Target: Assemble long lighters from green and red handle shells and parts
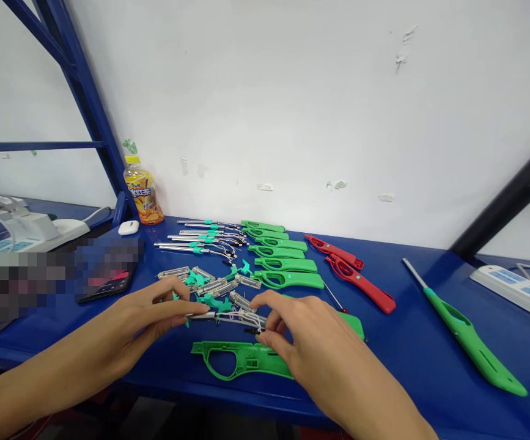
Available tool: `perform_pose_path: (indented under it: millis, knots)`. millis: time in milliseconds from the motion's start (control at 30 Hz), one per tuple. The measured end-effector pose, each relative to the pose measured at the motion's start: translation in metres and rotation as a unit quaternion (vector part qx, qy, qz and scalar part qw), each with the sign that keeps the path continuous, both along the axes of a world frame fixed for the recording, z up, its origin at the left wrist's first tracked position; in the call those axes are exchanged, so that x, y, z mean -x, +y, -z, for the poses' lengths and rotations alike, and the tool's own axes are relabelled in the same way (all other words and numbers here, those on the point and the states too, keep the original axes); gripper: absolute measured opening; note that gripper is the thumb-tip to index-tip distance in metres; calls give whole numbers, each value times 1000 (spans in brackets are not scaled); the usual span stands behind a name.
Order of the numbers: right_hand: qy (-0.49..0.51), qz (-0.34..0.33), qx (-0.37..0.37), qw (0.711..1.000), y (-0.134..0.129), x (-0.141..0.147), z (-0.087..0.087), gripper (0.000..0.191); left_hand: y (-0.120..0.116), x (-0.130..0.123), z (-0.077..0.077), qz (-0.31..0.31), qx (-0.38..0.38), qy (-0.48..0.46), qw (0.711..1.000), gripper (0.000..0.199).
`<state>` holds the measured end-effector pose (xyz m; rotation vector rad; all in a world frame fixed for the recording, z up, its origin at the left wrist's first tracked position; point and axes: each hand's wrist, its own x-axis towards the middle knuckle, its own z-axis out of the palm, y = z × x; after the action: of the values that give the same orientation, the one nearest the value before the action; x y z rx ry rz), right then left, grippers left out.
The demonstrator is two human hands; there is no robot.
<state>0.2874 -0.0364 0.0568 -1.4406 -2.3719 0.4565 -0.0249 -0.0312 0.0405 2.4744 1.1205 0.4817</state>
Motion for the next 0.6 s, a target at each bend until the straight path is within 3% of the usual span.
perform_pose_path:
  millis: [200, 400, 600]
  knots:
    - [26, -25, -32, 999, -2, -2, 1, 36, 2, -3, 0, -8, -4, -12, 1000, 41]
    - [10, 7, -50, 999, 1, -7, 4, 30, 2, -4, 4, -22, -3, -12, 1000, 33]
    - [96, -3, -67, 993, -15, -11, 27, 27, 4, -2, 14, 12, -33, 5, 999, 26]
